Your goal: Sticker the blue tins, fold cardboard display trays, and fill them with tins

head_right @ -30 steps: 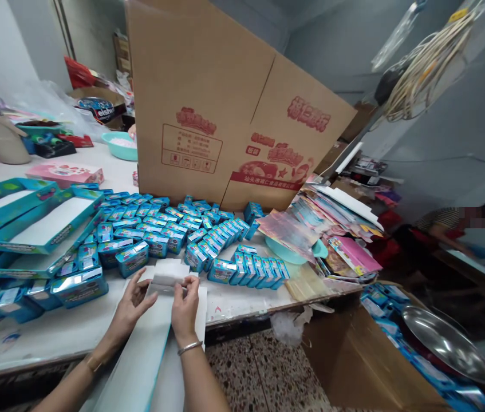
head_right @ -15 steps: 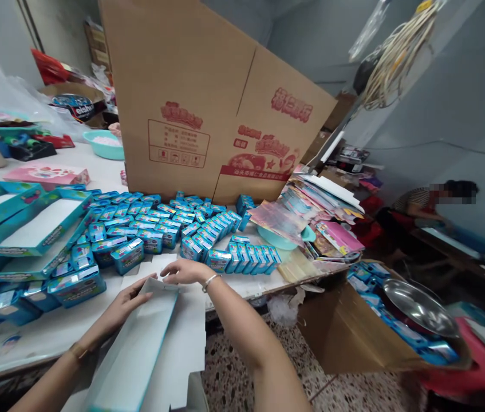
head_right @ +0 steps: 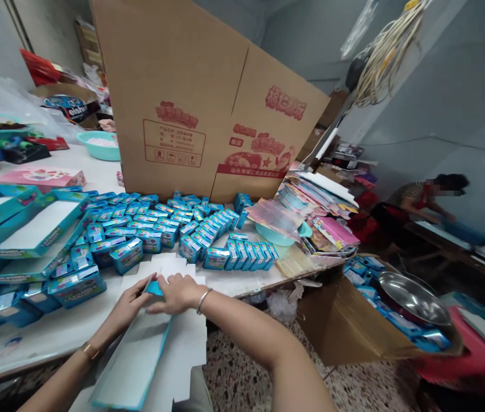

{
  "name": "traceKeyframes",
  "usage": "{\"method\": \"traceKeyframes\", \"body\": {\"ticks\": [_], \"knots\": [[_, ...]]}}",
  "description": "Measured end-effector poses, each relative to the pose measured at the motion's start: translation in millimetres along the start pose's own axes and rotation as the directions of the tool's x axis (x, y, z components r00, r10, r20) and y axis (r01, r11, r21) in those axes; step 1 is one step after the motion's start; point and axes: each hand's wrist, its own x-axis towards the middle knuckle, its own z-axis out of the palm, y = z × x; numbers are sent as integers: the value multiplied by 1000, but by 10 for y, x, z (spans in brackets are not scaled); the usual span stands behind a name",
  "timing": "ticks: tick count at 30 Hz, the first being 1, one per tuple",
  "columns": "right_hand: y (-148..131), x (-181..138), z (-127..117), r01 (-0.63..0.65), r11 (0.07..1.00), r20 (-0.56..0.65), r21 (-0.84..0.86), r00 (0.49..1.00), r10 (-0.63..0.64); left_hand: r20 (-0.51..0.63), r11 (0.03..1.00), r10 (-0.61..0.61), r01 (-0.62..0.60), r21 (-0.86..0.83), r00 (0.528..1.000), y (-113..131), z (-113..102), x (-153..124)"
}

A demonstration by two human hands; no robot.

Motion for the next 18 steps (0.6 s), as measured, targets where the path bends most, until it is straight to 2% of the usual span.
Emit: {"method": "traceKeyframes", "body": {"ticks": [3,10,14,18], "knots": [[107,90,-160,-16,997,102,76,995,9,7,999,25,-26,47,1000,-19,22,7],[9,198,-107,-125,992,20,32,992,125,16,991,54,-55,121,998,-52,50,11],[80,191,-127,-104,994,43,36,994,103,2,990,39,-39,133,999,-75,82,14],[38,202,-97,-59,996,6,-63,998,59,3,994,13,-14,112,1000,-48,58,30]]}}
